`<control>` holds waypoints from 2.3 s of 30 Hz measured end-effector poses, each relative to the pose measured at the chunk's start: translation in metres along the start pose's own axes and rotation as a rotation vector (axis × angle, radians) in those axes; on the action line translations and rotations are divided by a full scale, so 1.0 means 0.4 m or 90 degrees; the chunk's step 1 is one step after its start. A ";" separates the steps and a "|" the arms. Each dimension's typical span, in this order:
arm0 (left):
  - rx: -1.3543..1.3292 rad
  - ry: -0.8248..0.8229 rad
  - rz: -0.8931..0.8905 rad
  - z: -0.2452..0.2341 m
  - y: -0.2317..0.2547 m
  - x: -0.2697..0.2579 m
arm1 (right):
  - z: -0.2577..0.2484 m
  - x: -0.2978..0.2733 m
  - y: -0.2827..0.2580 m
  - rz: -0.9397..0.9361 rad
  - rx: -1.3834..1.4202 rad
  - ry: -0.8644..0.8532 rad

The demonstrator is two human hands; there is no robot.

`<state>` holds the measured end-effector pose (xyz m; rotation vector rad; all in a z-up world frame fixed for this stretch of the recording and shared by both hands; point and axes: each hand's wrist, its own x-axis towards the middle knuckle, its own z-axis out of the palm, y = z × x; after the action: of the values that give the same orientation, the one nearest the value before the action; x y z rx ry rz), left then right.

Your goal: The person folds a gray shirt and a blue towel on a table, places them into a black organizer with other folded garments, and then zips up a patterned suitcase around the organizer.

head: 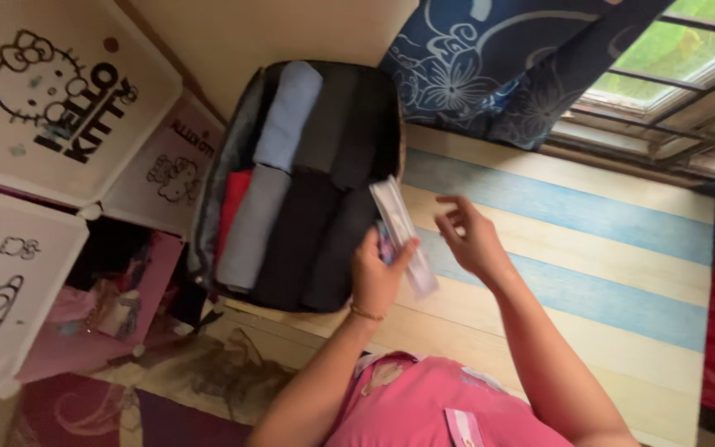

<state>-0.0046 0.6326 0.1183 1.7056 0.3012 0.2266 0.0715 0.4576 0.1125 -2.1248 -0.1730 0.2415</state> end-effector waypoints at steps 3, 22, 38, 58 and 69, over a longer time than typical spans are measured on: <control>0.007 0.048 0.072 -0.101 0.030 0.107 | 0.135 0.125 -0.044 -0.006 -0.073 0.121; 0.476 -0.181 0.007 0.183 -0.334 0.530 | 0.181 0.207 -0.015 0.085 0.066 0.127; 0.578 0.126 -0.005 -0.593 -0.021 0.508 | 0.174 0.198 -0.035 0.077 -0.045 0.079; 0.639 0.145 -0.008 -0.539 -0.360 0.585 | 0.167 0.205 -0.024 0.038 -0.088 0.053; 0.665 0.137 0.028 -0.574 -0.277 0.407 | 0.165 0.216 -0.033 0.031 -0.114 0.049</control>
<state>0.0684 0.9157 0.0412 2.7263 0.6092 0.3140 0.1390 0.5374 0.0803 -2.3144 -0.1009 0.1773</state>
